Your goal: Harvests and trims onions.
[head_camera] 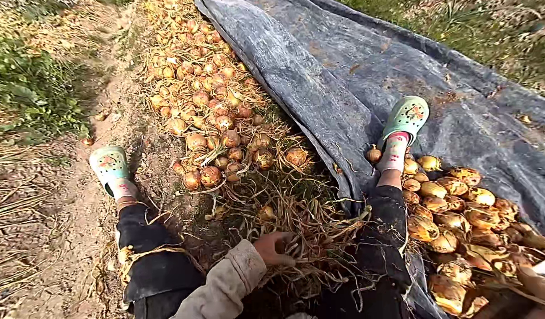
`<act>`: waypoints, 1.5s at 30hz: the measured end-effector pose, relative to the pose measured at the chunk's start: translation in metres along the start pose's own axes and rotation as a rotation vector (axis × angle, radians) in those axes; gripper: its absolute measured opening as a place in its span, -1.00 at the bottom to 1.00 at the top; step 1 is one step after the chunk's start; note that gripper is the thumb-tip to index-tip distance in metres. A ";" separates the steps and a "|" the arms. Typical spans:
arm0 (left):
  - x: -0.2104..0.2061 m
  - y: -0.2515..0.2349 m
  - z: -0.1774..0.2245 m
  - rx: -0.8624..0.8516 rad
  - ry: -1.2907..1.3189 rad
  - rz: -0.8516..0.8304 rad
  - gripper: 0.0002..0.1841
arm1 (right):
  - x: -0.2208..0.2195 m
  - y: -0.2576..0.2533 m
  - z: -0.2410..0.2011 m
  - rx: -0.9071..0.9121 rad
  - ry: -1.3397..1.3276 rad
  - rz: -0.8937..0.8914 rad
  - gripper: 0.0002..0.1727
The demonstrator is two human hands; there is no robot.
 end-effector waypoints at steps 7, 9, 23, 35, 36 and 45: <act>0.091 -0.033 -0.041 0.425 -0.221 0.508 -0.22 | -0.062 0.024 0.057 0.017 0.176 -0.200 -0.31; 0.078 -0.041 -0.042 0.467 -0.263 0.493 -0.09 | -0.092 0.052 0.060 0.014 0.202 -0.345 -0.24; 0.005 0.046 0.057 -0.545 -0.130 0.438 -0.40 | -0.151 0.118 0.072 0.123 0.489 -0.776 0.22; -0.046 0.051 0.060 -0.428 0.293 -0.401 0.11 | -0.157 0.136 0.055 0.120 0.262 -0.885 -0.36; -0.047 0.051 0.055 -0.448 0.401 -0.462 0.20 | -0.156 0.136 0.060 0.075 0.221 -0.885 -0.39; -0.056 0.051 0.019 -0.158 0.238 -0.133 -0.61 | -0.145 0.135 0.094 -0.199 0.137 -0.798 -0.59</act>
Point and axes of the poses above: each hand's wrist, its own y-axis away from the middle knuckle, its own x-axis out of the back of the hand, z = x × y, the point moved 10 cm from there along -y, towards the middle knuckle, and after that the axes turned 8 degrees about y, right-handed, at the moved point
